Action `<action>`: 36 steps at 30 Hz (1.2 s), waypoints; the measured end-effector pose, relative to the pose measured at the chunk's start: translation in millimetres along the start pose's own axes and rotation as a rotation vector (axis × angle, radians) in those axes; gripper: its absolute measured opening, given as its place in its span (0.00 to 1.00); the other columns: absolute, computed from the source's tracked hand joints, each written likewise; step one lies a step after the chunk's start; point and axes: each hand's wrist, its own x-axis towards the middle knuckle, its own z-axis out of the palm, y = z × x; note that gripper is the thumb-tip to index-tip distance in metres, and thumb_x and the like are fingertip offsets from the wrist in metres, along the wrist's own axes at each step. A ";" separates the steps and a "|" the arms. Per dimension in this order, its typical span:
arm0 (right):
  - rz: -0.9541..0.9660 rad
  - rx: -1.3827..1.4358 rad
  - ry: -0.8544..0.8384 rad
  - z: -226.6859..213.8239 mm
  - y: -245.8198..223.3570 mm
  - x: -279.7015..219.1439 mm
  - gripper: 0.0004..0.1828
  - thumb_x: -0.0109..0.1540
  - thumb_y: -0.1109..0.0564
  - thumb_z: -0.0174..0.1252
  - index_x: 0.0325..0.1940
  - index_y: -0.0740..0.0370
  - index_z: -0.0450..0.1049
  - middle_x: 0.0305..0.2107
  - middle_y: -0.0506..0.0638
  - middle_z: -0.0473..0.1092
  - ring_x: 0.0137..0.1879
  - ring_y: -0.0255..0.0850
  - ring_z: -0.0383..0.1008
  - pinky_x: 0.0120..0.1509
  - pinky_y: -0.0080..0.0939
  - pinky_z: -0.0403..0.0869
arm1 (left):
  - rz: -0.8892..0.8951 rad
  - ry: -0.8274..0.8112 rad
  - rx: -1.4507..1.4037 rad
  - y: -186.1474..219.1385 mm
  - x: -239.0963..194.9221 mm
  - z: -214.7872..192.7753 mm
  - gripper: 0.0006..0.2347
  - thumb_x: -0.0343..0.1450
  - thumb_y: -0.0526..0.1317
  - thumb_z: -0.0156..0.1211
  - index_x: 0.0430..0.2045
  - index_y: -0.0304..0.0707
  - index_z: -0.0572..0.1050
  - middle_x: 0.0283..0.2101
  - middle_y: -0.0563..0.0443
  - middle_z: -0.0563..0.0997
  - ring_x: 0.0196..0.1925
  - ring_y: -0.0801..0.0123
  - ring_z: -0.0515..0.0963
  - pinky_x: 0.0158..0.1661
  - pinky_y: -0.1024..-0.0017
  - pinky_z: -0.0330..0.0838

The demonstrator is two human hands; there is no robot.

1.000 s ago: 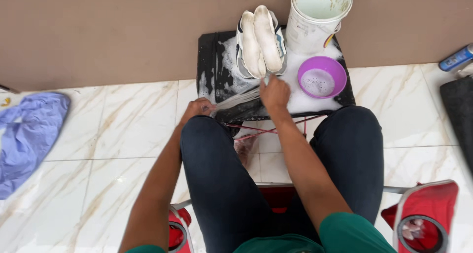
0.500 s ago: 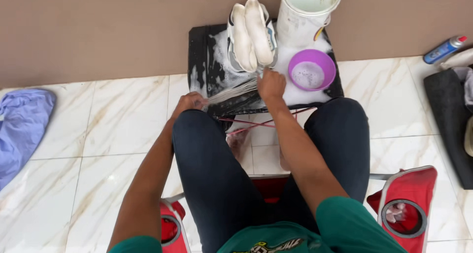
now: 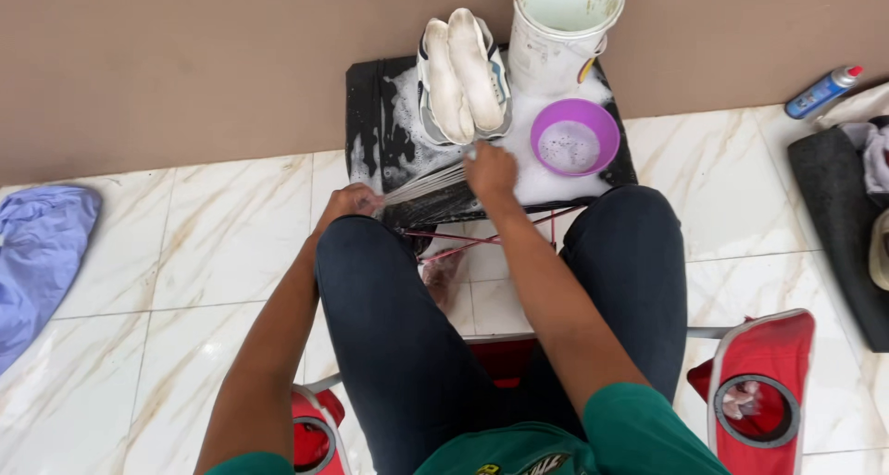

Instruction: The person scrubs a pair of white sneakers with a brush and soapy water on a black tray. They repeatedly dip the brush into a purple bowl and scrub the shoes, then rinse the shoes using water from a green cup.

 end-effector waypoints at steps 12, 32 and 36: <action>-0.205 0.302 -0.224 -2.6 -161.8 -72.9 0.29 0.76 0.35 0.65 0.65 0.61 0.88 0.51 0.68 0.89 0.63 0.71 0.91 0.69 0.73 0.86 | -0.123 0.042 -0.040 -38.8 3.7 15.4 0.02 0.81 0.38 0.76 0.40 0.49 0.91 0.47 0.51 0.94 0.52 0.50 0.93 0.56 0.51 0.84; -0.160 0.299 -0.175 -29.0 -126.6 -59.7 0.22 0.76 0.41 0.66 0.59 0.62 0.87 0.46 0.69 0.88 0.59 0.73 0.90 0.67 0.74 0.85 | -0.101 0.051 0.058 -3.8 11.3 -0.1 0.03 0.82 0.39 0.76 0.39 0.47 0.89 0.43 0.45 0.92 0.46 0.49 0.91 0.51 0.53 0.84; -0.033 -0.044 -0.027 -12.3 6.7 -6.4 0.21 0.74 0.38 0.71 0.57 0.57 0.86 0.41 0.63 0.88 0.53 0.68 0.93 0.62 0.69 0.88 | -0.046 0.024 0.013 15.3 -1.3 -2.4 0.01 0.80 0.31 0.77 0.39 0.37 0.89 0.43 0.40 0.92 0.44 0.47 0.91 0.48 0.53 0.84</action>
